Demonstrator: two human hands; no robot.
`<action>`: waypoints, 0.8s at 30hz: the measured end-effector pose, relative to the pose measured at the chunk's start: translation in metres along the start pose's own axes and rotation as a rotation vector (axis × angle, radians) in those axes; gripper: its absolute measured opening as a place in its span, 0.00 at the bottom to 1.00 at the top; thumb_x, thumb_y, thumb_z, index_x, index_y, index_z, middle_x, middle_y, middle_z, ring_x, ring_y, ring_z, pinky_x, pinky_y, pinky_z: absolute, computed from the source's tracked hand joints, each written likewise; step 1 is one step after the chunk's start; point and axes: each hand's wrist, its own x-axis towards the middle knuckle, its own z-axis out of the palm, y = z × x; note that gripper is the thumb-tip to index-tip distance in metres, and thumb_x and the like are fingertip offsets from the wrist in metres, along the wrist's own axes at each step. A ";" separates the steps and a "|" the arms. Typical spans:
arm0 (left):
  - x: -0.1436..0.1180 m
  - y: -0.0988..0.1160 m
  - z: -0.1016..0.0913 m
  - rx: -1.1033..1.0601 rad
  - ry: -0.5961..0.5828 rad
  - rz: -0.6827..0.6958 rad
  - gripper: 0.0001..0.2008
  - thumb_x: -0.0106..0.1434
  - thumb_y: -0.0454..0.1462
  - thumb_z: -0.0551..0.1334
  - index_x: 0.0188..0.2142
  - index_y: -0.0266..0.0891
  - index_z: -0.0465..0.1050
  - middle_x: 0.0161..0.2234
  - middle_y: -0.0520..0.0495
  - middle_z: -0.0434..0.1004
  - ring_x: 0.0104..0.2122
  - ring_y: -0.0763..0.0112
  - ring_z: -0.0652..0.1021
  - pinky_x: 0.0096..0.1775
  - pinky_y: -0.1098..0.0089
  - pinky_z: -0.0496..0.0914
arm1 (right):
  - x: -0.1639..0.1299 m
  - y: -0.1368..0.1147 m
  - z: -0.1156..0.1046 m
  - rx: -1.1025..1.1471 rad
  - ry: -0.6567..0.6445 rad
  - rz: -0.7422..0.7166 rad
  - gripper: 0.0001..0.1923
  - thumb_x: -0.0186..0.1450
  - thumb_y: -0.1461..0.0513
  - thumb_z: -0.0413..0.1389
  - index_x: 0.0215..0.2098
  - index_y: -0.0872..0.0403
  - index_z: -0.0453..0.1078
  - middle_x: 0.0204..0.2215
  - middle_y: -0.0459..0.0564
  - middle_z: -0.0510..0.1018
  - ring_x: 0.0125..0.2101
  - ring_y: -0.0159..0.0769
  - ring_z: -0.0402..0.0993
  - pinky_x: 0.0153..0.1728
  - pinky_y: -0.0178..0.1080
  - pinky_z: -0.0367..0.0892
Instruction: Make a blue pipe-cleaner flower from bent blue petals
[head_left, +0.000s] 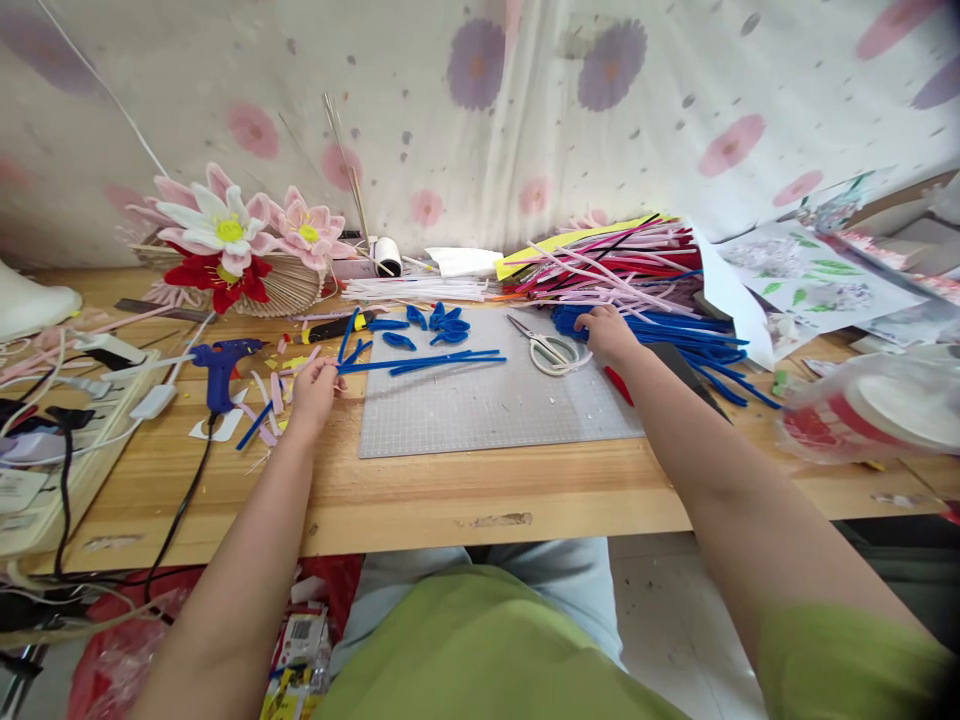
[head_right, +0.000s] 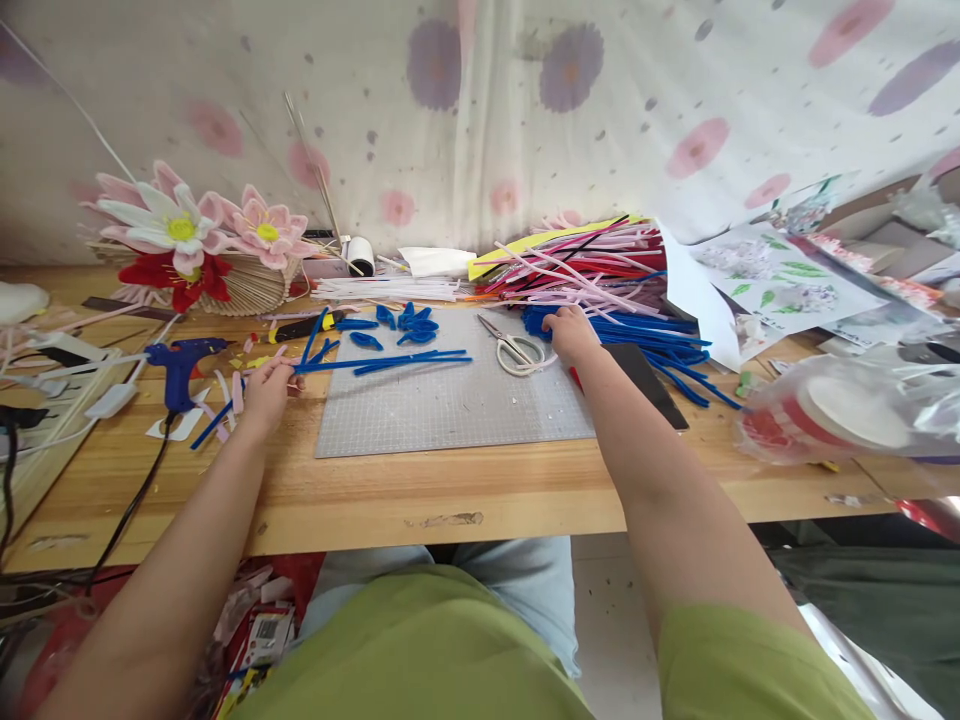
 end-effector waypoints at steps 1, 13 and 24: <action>-0.002 -0.002 0.003 0.011 -0.033 0.002 0.04 0.52 0.37 0.52 0.27 0.40 0.63 0.17 0.55 0.61 0.18 0.76 0.67 0.21 0.75 0.65 | -0.001 -0.002 -0.003 -0.010 0.028 0.042 0.18 0.56 0.73 0.48 0.41 0.59 0.73 0.42 0.62 0.73 0.48 0.47 0.61 0.48 0.45 0.53; -0.012 -0.009 0.031 0.260 -0.220 0.248 0.16 0.55 0.47 0.57 0.36 0.38 0.72 0.28 0.50 0.70 0.21 0.75 0.70 0.22 0.74 0.68 | -0.011 -0.135 -0.037 0.305 -0.168 -0.485 0.14 0.59 0.61 0.53 0.43 0.53 0.71 0.40 0.52 0.74 0.41 0.38 0.68 0.41 0.36 0.60; -0.019 0.001 0.018 0.545 -0.168 0.416 0.17 0.58 0.44 0.54 0.37 0.38 0.76 0.35 0.46 0.74 0.33 0.70 0.74 0.34 0.71 0.68 | -0.017 -0.157 -0.031 0.202 -0.108 -0.387 0.13 0.58 0.64 0.48 0.39 0.52 0.69 0.38 0.51 0.77 0.36 0.39 0.71 0.30 0.35 0.56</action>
